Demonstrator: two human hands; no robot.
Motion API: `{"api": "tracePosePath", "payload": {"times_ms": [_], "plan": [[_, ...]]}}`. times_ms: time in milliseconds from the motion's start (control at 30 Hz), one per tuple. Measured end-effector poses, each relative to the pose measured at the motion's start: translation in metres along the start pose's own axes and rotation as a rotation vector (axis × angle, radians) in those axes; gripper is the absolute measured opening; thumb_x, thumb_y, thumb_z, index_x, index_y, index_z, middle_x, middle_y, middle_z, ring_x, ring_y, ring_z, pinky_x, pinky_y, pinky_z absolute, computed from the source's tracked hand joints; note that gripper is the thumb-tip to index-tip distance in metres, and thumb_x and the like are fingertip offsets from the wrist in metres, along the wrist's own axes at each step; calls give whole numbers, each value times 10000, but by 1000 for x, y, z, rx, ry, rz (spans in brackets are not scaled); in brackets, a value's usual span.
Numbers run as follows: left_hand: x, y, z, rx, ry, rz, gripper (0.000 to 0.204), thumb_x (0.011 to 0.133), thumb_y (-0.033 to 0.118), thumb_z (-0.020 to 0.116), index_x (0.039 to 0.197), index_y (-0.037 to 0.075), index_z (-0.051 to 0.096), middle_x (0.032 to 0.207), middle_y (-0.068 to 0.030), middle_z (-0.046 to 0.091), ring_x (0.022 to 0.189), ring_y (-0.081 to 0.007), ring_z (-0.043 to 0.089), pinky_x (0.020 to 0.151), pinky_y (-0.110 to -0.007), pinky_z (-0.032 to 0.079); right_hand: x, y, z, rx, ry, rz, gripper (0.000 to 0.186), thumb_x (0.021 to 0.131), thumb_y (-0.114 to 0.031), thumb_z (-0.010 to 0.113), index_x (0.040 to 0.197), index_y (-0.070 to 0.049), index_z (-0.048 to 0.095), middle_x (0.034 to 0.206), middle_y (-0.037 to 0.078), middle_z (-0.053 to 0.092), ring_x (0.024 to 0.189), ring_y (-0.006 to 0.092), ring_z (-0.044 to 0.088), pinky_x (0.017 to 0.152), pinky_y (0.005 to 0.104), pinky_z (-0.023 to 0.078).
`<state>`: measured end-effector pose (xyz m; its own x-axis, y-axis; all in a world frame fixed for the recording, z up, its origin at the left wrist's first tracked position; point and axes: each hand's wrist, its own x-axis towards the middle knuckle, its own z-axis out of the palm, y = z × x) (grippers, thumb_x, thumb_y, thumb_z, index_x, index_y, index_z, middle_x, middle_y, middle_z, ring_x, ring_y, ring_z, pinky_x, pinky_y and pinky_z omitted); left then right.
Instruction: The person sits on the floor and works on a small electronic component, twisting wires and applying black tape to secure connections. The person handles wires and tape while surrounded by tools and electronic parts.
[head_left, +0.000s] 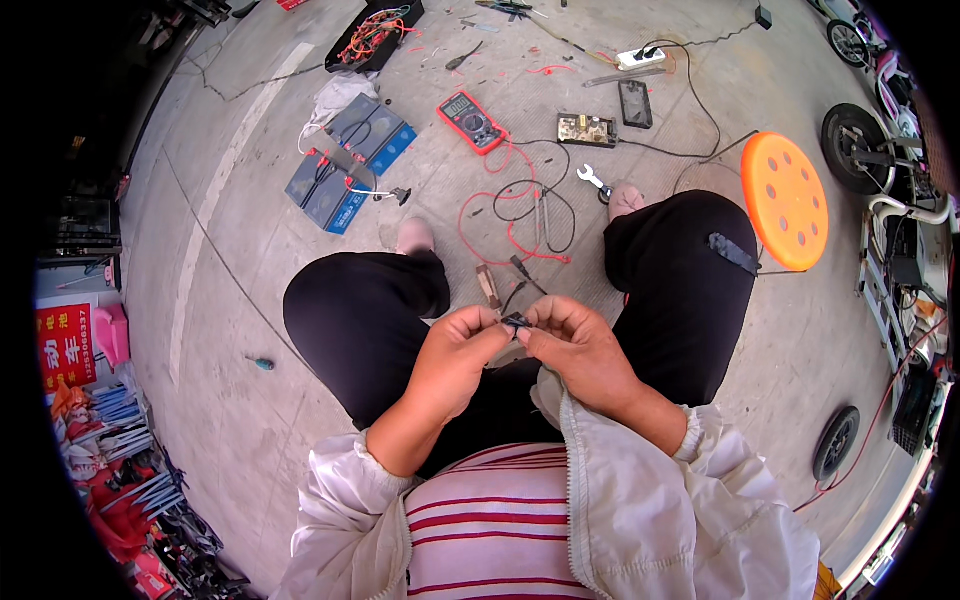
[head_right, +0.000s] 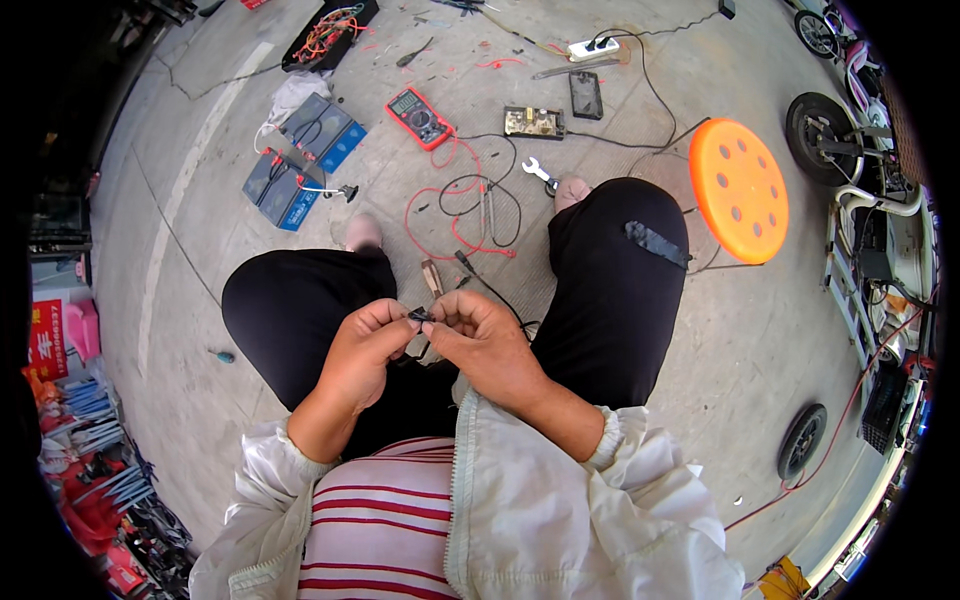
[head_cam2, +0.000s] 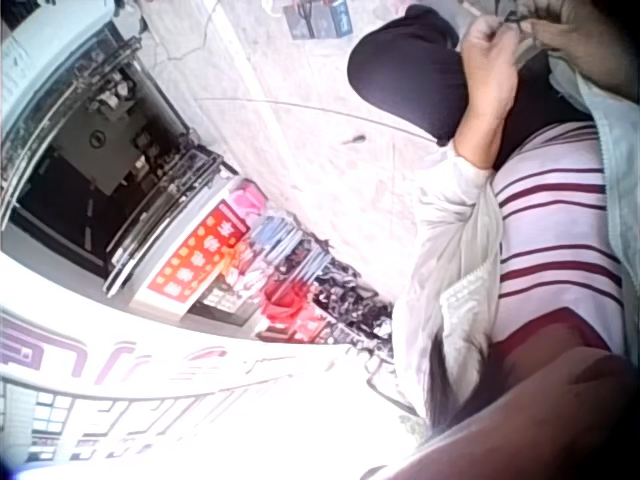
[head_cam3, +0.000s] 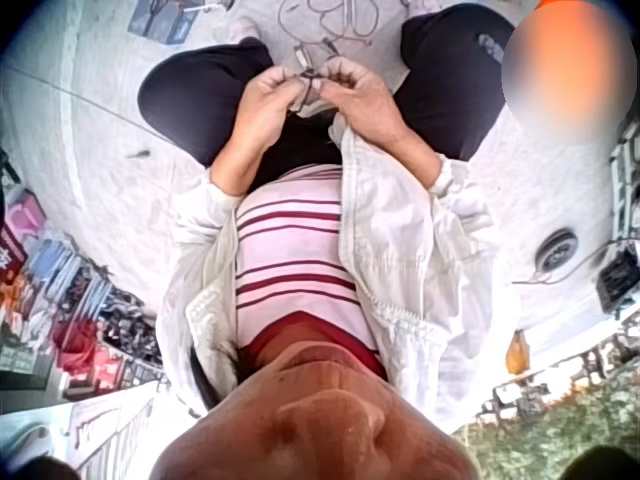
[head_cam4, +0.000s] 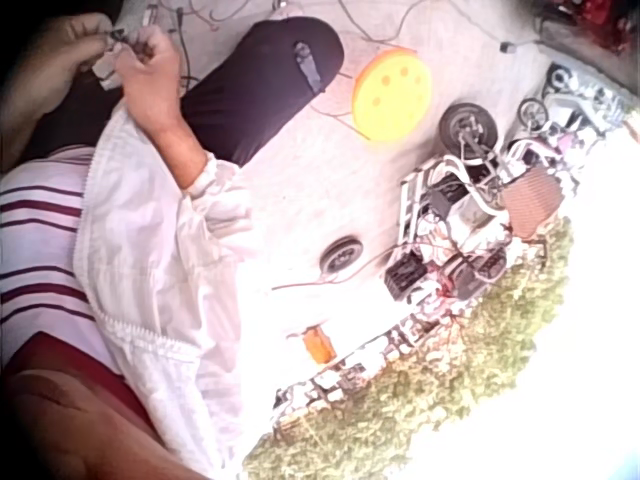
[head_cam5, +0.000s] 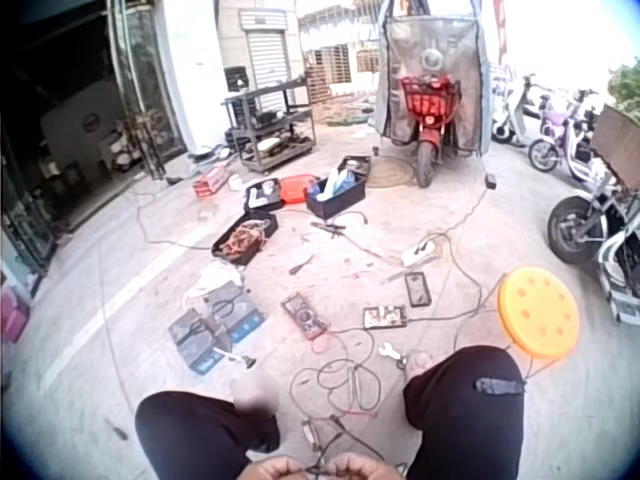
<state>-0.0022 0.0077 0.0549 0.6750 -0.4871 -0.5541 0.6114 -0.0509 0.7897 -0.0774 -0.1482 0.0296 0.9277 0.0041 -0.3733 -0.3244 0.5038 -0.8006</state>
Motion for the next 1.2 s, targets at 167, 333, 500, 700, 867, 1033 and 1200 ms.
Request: {"api": "tracePosePath", "payload": {"times_ms": [167,333,500,700,867,1033,1200], "plan": [[3,-9,9,28,132,-12,135,853,63,604,737,99,545,639,49,487,528,-27,372,477,-202,268,-1,2,4,-57,42,-43,87,920,-9,600,980,-39,544,900,-15,578,817,49,564,740,216,468],[-1,4,14,-85,109,-219,150,852,96,579,720,125,516,643,49,465,494,-24,342,441,-194,222,-1,11,3,-189,14,-186,129,909,27,594,990,-45,524,879,-15,577,817,48,574,726,216,473],[2,-2,7,-139,100,-295,133,864,130,568,739,122,526,642,36,458,481,-34,342,425,-193,214,0,15,4,-174,35,-217,135,893,32,605,993,-35,543,887,-22,555,781,18,536,672,207,459],[3,-8,9,-230,151,-295,242,948,279,585,789,102,536,646,5,468,477,-60,364,405,-202,234,0,12,10,36,50,-158,107,911,40,582,986,-27,545,899,-23,563,795,26,548,677,197,462],[2,-9,6,-243,112,-227,225,964,281,577,851,92,529,685,-8,486,530,-72,400,446,-200,278,2,16,6,18,96,-152,53,932,-34,595,964,-54,558,828,-13,599,734,52,583,633,207,459],[0,-20,4,-104,123,54,89,943,121,591,909,87,516,724,17,489,573,-61,410,515,-202,316,2,10,6,-50,133,-93,53,930,-58,609,950,-51,561,793,-10,604,683,53,583,587,207,459],[0,-25,11,-93,128,198,64,948,33,569,952,64,513,766,18,526,633,-31,433,554,-199,345,3,9,7,-80,151,-106,67,928,-73,618,947,-47,560,771,0,598,655,58,586,544,205,450]]}}
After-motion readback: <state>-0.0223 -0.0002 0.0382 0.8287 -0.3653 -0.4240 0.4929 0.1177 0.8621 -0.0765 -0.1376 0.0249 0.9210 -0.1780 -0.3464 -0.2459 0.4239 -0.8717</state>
